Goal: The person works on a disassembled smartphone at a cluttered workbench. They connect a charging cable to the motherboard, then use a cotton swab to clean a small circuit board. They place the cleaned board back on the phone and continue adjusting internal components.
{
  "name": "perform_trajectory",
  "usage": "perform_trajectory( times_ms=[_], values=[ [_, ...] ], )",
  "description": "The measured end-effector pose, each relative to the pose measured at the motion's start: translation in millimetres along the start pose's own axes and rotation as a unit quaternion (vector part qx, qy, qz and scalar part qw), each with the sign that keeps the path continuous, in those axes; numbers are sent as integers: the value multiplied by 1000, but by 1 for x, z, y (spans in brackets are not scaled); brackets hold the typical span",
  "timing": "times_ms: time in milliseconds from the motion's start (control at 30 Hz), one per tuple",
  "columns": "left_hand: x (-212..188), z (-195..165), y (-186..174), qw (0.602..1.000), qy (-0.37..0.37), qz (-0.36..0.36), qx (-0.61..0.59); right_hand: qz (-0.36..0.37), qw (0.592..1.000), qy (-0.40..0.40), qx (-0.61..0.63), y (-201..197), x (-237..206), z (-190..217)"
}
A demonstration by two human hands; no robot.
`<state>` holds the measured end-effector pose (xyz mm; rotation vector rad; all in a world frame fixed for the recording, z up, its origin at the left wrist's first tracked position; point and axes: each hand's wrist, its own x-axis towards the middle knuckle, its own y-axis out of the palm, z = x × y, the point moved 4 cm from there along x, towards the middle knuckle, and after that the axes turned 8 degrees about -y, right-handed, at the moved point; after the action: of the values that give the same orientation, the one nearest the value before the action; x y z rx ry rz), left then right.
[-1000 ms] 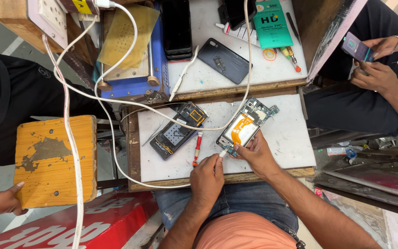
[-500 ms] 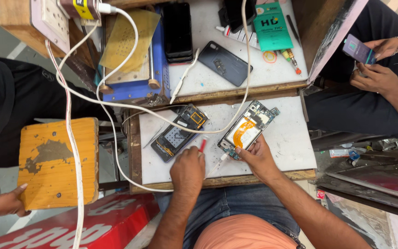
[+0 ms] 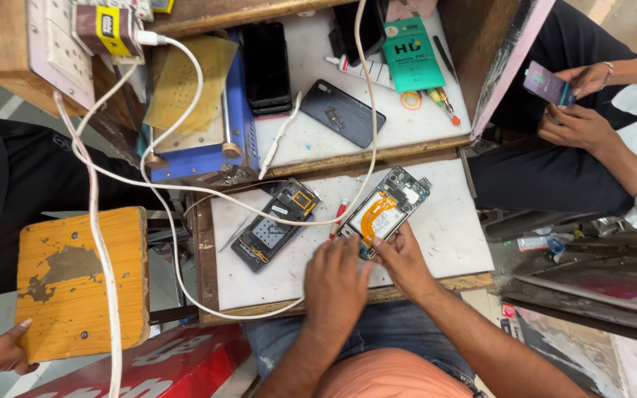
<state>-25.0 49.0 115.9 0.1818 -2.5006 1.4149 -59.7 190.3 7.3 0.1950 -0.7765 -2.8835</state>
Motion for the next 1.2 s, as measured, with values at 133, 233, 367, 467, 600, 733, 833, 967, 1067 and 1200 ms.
perform_trajectory(
  times_ms=[133,233,367,467,600,733,833,967,1067,1200],
  values=[
    [-8,-6,5,999,-20,-33,26,49,995,3,-91,10,-9,5],
    [-14,8,4,998,-25,-61,1,138,984,-62,-98,22,-16,14],
    [-24,58,2,974,-164,-3,-155,184,960,-76,-196,27,-24,20],
    [-32,103,10,880,-302,73,-360,201,938,-91,-268,26,-26,25],
    [-46,139,22,756,-391,75,-519,105,927,-70,-352,10,-22,33],
    [-56,157,26,735,-419,54,-530,41,940,-43,-337,-7,-18,39],
    [-57,160,25,748,-428,57,-504,50,921,-69,-380,-14,-15,44],
    [-51,156,20,769,-456,69,-442,52,902,-99,-416,-23,-12,47],
    [-44,146,4,834,-447,52,-320,55,899,-120,-418,-25,-12,47],
    [-40,110,-40,950,-307,-58,21,54,950,-86,-296,-25,-15,38]
  ],
)
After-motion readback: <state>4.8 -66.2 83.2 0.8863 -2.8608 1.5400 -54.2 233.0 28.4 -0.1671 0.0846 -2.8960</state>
